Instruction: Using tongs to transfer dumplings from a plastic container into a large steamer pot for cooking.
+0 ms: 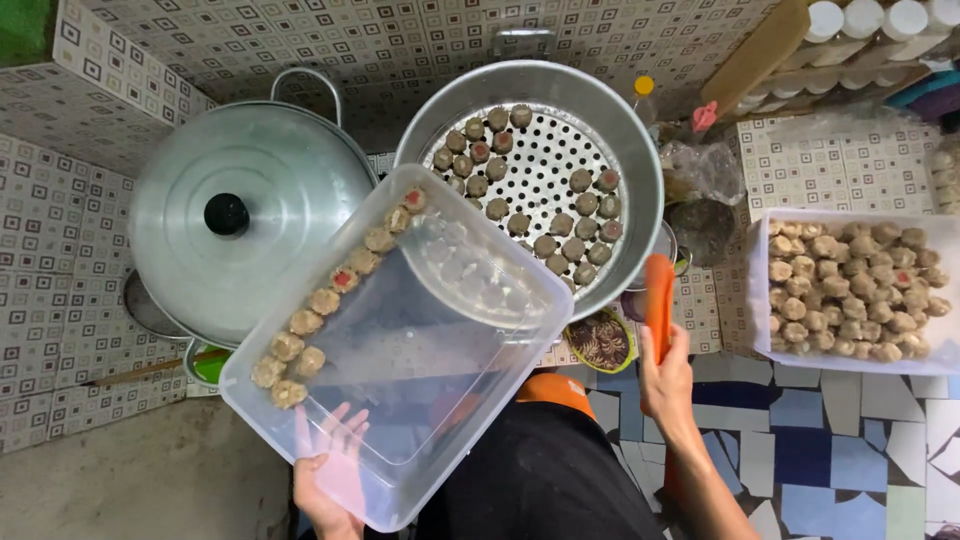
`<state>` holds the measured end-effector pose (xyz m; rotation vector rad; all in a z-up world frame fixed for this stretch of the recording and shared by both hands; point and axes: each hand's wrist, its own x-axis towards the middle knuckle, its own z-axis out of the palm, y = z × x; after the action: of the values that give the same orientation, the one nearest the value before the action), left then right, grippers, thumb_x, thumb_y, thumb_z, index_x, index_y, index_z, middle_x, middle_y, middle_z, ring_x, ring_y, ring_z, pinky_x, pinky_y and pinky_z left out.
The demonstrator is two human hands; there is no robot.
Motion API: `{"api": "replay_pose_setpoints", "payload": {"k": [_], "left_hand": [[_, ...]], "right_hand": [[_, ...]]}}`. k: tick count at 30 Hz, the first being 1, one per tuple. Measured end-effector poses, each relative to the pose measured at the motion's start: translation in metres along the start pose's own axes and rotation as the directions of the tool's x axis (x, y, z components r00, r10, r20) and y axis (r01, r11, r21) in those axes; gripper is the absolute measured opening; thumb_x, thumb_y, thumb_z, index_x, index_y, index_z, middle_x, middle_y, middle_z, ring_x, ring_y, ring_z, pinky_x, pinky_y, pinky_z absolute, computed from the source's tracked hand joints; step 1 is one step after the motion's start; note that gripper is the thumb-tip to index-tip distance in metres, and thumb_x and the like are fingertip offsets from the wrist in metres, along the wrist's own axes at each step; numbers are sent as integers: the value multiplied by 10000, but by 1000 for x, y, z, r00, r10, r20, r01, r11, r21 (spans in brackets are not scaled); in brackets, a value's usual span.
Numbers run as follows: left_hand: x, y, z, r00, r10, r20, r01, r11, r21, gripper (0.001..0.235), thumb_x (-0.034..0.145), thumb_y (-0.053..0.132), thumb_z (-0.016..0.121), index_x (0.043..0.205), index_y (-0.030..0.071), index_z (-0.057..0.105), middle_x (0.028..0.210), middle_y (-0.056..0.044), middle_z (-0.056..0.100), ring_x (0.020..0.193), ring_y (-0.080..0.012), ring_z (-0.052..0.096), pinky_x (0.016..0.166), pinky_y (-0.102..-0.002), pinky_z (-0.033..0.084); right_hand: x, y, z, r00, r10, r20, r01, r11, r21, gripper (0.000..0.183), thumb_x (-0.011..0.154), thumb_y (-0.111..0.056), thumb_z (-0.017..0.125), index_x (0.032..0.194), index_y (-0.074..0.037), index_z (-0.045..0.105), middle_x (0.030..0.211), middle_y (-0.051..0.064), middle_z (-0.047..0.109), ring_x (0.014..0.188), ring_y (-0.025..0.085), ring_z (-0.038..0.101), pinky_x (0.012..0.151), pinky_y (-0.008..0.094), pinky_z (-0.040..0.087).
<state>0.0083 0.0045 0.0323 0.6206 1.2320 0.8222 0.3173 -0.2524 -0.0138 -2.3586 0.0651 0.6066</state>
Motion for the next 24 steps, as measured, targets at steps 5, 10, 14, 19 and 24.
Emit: {"api": "replay_pose_setpoints", "payload": {"k": [5, 10, 14, 19, 24], "left_hand": [[-1, 2, 2, 1000, -18, -17, 18, 1000, -6, 890, 723, 151, 258, 1612, 129, 257, 1311, -394, 445, 1185, -561, 466, 1059, -571, 376], [-1, 2, 0, 1000, -1, 6, 1, 1000, 7, 901, 719, 161, 264, 1619, 124, 236, 1276, -369, 464, 1169, -531, 477, 1058, -560, 379], [1, 3, 1, 1000, -7, -3, 7, 1000, 25, 885, 733, 166, 257, 1616, 114, 236, 1277, -371, 475, 1172, -524, 483, 1061, -569, 377], [-2, 2, -1, 1000, 0, 14, 0, 1000, 18, 925, 719, 187, 286, 1636, 123, 180, 1267, -344, 488, 1167, -498, 494, 1056, -536, 386], [-1, 4, -1, 999, 14, 41, -15, 999, 37, 917, 727, 165, 270, 1635, 104, 159, 1251, -356, 492, 1144, -505, 504, 1056, -556, 387]], "right_hand": [[13, -58, -19, 907, -407, -106, 404, 914, -50, 515, 1033, -186, 480, 1481, 23, 335, 1229, 243, 584, 964, 331, 629, 824, 465, 546], [51, -162, -22, 930, -291, 225, 366, 671, -645, 311, 1007, -380, 582, 1257, -195, 594, 945, 96, 689, 726, 308, 681, 595, 470, 582], [98, -200, 25, 834, -514, 201, 532, 652, -540, 336, 1055, -295, 521, 1298, -84, 617, 1066, 132, 710, 726, 336, 711, 635, 515, 631], [176, -154, 96, 917, -307, 255, 349, 305, -886, 168, 1045, -185, 558, 1173, -108, 635, 724, 5, 703, 560, 87, 601, 434, 241, 474], [123, -218, 26, 971, -87, 225, 240, 397, -886, 233, 1053, -245, 531, 1285, -224, 535, 821, 52, 734, 667, 163, 706, 593, 287, 595]]}}
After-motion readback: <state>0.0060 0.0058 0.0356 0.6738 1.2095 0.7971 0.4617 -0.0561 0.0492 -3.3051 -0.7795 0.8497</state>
